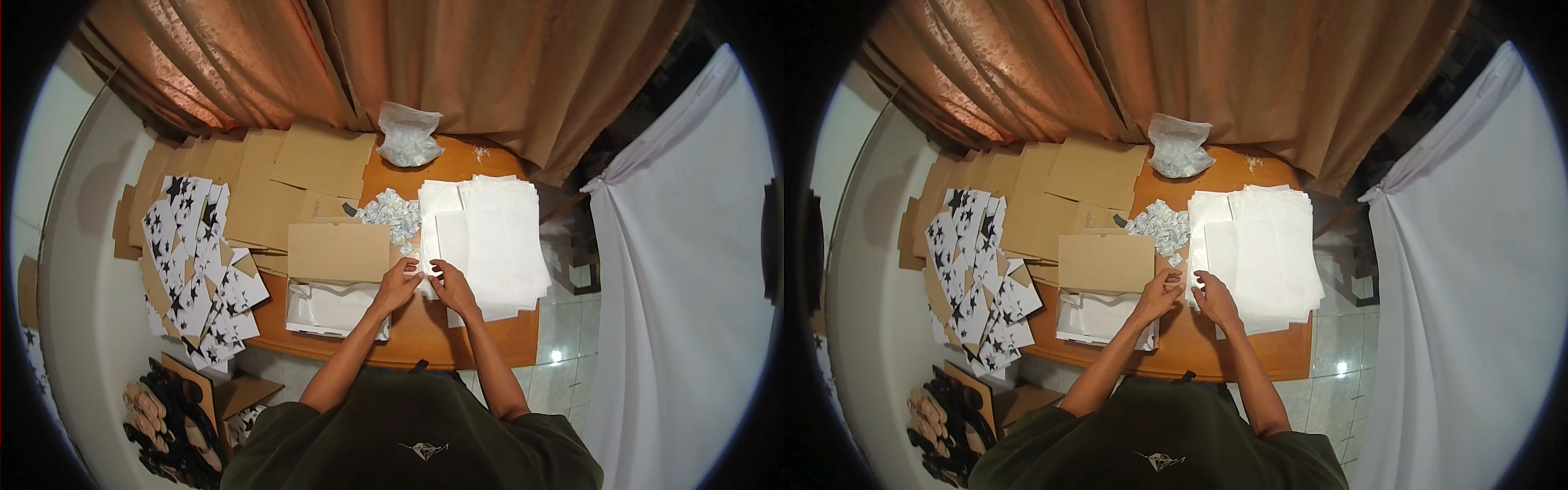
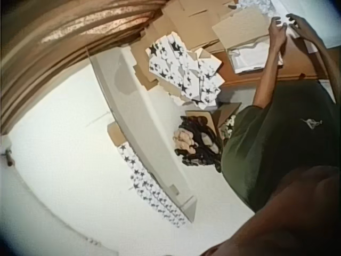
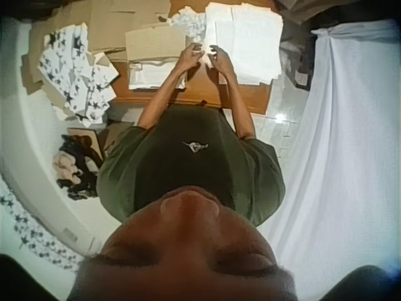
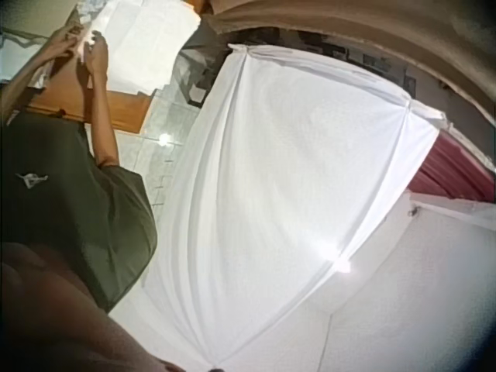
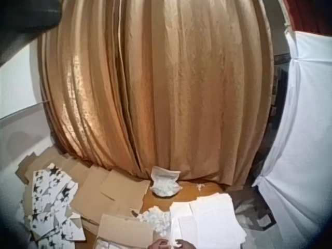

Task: The recorder assembles cardboard shoeboxes by folding the pre-cut pieces and then placing paper liners inside the finished boxes.

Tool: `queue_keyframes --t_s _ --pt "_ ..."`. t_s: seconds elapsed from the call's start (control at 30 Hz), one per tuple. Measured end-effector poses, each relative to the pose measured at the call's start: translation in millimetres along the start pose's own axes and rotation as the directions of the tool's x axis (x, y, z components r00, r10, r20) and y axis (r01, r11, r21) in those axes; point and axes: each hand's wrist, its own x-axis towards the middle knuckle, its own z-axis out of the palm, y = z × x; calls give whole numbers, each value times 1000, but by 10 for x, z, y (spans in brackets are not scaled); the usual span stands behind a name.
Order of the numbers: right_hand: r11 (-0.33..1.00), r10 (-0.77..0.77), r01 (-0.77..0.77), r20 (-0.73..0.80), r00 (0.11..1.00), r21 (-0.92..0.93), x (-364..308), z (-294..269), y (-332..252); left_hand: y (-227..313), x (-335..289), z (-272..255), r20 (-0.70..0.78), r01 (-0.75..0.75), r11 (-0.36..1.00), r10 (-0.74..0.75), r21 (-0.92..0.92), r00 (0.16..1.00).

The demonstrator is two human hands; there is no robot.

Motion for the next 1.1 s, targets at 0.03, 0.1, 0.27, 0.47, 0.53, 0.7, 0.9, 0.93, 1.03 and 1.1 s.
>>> queue_keyframes --t_s 0.03,0.1,0.27,0.47,0.53,0.7,0.9,0.93,1.03,1.1 --pt "1000 13 -14 30 999 11 40 -28 35 -39 28 57 -31 5 1000 -5 -13 1000" --pt "1000 21 -22 85 996 19 141 -97 104 -88 115 135 -60 35 999 -34 14 998" --pt "1000 -1 -3 163 987 20 561 -147 242 -254 423 302 -208 33 994 -11 105 978" --pt "994 -71 84 169 983 -71 1175 -47 267 -462 954 340 -362 103 982 -40 158 931" --pt "975 -158 180 167 973 -128 1358 51 210 -615 1097 314 -493 123 931 68 345 868" --pt "954 -179 214 172 969 -210 1672 178 347 -324 1358 369 -503 327 924 -189 200 843" --pt "899 -254 310 209 944 -309 1869 321 446 -505 1499 357 -439 342 913 -220 222 871" --pt "911 -252 294 173 952 -288 1890 331 483 -528 1511 366 -438 349 911 -227 222 870" --pt "916 -263 294 143 954 -272 1906 340 493 -642 1499 372 -489 262 929 -107 262 866" --pt "908 -310 325 101 946 -264 1891 320 481 -604 1504 369 -486 255 930 -100 265 868"
